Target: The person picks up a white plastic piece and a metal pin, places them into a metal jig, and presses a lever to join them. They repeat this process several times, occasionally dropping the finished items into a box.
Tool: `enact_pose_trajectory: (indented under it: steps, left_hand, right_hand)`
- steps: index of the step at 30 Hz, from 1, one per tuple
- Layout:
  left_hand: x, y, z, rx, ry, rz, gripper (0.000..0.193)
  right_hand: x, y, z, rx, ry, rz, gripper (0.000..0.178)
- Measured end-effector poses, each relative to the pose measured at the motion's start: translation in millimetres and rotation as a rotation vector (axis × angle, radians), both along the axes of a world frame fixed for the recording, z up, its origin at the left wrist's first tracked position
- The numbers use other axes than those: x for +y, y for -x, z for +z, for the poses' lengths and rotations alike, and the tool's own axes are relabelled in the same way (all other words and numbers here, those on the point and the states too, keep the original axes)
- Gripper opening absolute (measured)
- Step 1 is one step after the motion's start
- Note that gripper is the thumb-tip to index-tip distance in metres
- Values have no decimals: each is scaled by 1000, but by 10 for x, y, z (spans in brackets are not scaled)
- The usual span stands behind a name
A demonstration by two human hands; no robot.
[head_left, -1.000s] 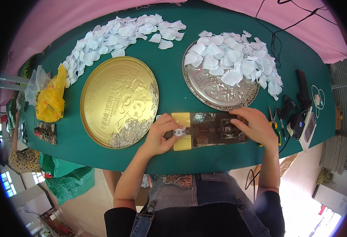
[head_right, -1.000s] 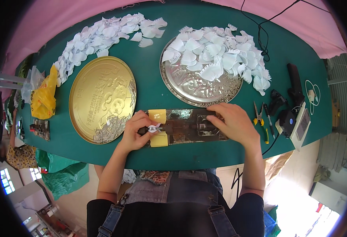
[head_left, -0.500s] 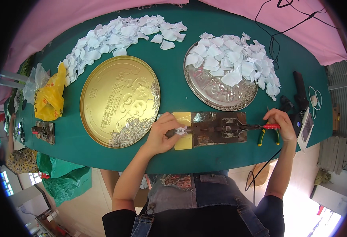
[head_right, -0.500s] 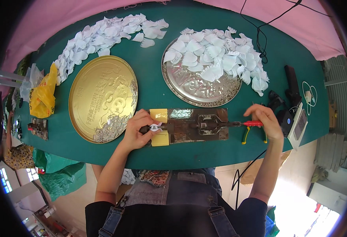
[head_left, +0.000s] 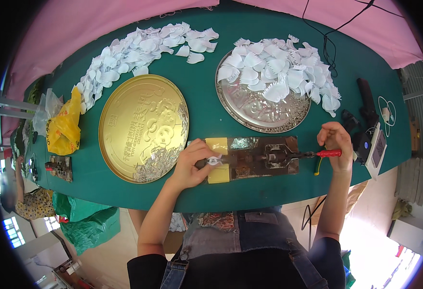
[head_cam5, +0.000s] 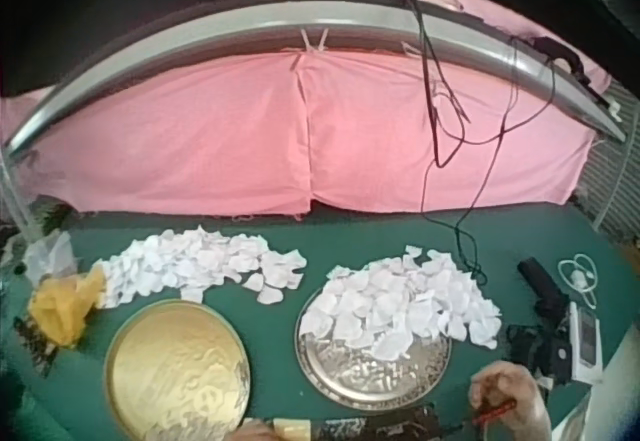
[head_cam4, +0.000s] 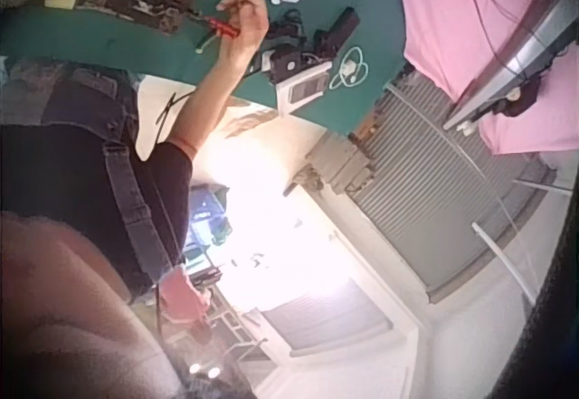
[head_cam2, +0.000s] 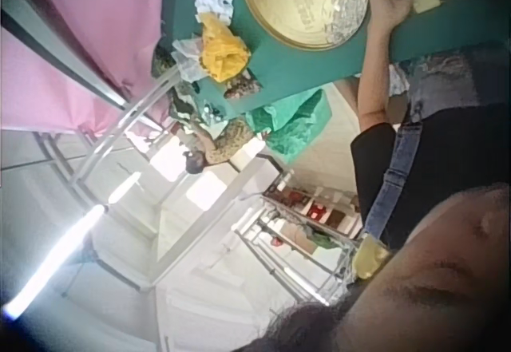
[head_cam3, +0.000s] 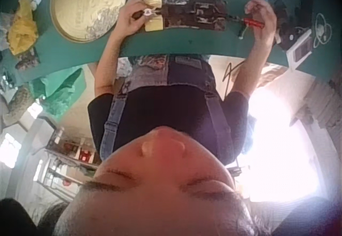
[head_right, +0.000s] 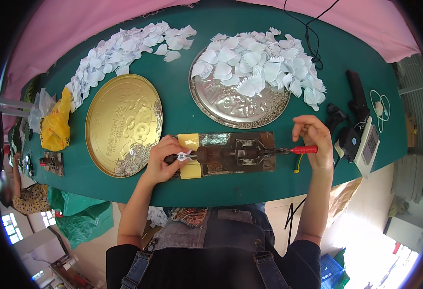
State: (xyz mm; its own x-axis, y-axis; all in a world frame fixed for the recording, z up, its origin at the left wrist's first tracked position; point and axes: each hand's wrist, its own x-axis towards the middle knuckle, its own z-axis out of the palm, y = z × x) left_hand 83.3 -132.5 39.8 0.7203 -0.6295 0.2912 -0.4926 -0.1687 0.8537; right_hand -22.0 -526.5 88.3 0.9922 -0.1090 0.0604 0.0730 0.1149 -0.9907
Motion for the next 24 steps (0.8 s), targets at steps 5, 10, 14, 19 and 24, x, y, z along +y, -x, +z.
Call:
enact_pose_trajectory:
  steps: [5,10,14,19,24]
  left_hand:
    - [-7,-14,-5,-44,30,-29,19]
    - [-12,-40,-45,-66,33,-32,19]
    - [40,2,-46,-18,0,3,19]
    - [-21,11,8,-40,19,7,23]
    - [-21,107,-61,-84,41,59,24]
  right_hand:
    - [214,5,51,-72,-67,-32,41]
    - [455,8,189,-123,99,-63,34]
    - [250,63,304,94,232,-100,29]
    - [26,238,-8,199,32,-257,22]
    - [20,213,-19,177,46,-268,21]
